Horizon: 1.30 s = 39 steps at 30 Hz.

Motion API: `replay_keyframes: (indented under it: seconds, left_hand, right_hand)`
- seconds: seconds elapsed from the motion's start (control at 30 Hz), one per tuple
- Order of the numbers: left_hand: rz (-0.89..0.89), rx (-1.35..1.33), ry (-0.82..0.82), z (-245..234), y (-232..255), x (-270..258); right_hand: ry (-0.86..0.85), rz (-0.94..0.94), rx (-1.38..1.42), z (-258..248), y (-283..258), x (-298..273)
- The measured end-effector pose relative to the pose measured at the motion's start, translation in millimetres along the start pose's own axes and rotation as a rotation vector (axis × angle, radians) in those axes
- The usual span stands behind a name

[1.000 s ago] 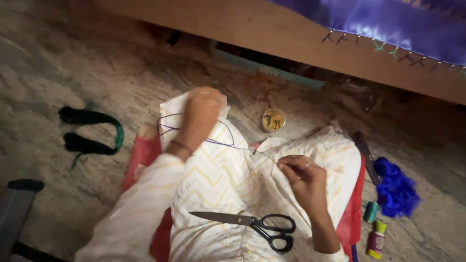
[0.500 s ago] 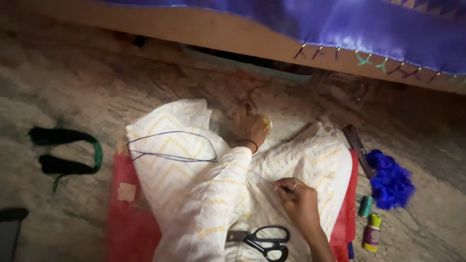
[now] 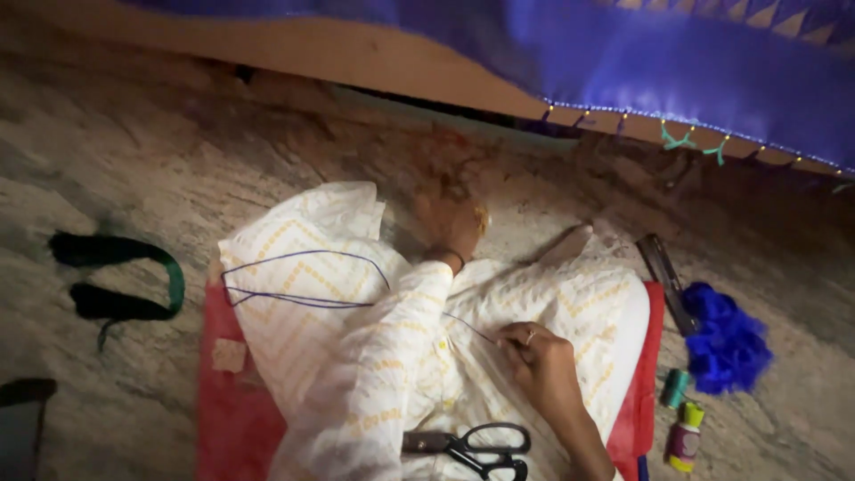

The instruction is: Tying and cutting decorative thread tassels on the border of a purple sari.

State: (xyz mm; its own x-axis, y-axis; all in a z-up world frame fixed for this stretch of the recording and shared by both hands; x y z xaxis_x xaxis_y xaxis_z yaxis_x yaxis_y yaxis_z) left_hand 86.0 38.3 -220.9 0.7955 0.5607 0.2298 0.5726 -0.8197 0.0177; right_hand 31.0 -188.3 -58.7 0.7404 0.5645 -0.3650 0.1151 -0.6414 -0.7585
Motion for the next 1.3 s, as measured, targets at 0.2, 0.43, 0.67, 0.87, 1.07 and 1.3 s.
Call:
replay_keyframes:
  seconds: [0.2, 0.43, 0.67, 0.87, 1.07, 1.3]
  left_hand:
    - [0.076, -0.402, -0.045, -52.2, -24.1, 28.6]
    - [-0.152, -1.019, -0.386, -86.8, -46.8, 28.6]
    - [-0.317, -2.133, -0.804, -205.3, -26.7, 32.0]
    - [-0.155, -2.462, -0.880, -269.3, -20.0, 26.5]
    - [-0.017, -2.477, -0.872, -306.9, -32.0, 17.0]
    - [0.048, -2.443, -0.854, -323.2, -40.3, 12.3]
  right_hand:
    - [0.020, -0.005, 0.065, 0.1, 0.2, 2.7]
    - [0.183, -0.100, 0.210, -9.9, -18.4, 11.5]
    - [0.323, -0.133, 0.813, -45.0, -88.4, 35.2]
    - [0.499, -0.415, 0.739, -66.5, -153.7, 19.0]
    - [0.654, -0.530, 0.419, -72.6, -190.5, -6.0]
    - [0.656, -0.605, 0.396, -71.5, -202.2, -19.1]
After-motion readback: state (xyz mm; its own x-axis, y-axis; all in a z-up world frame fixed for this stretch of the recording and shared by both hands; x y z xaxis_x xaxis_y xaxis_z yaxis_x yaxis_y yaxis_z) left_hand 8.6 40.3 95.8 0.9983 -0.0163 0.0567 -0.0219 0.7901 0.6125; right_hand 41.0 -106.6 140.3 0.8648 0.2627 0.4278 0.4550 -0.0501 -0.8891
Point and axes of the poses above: each hand's wrist, its own x-axis towards the middle knuckle, its own z-axis out of the palm, y = z × x, the point moved 2 cm from there along x, towards the middle knuckle, and after that the axes turned 1 degree about -y, right-handed, at the moved point
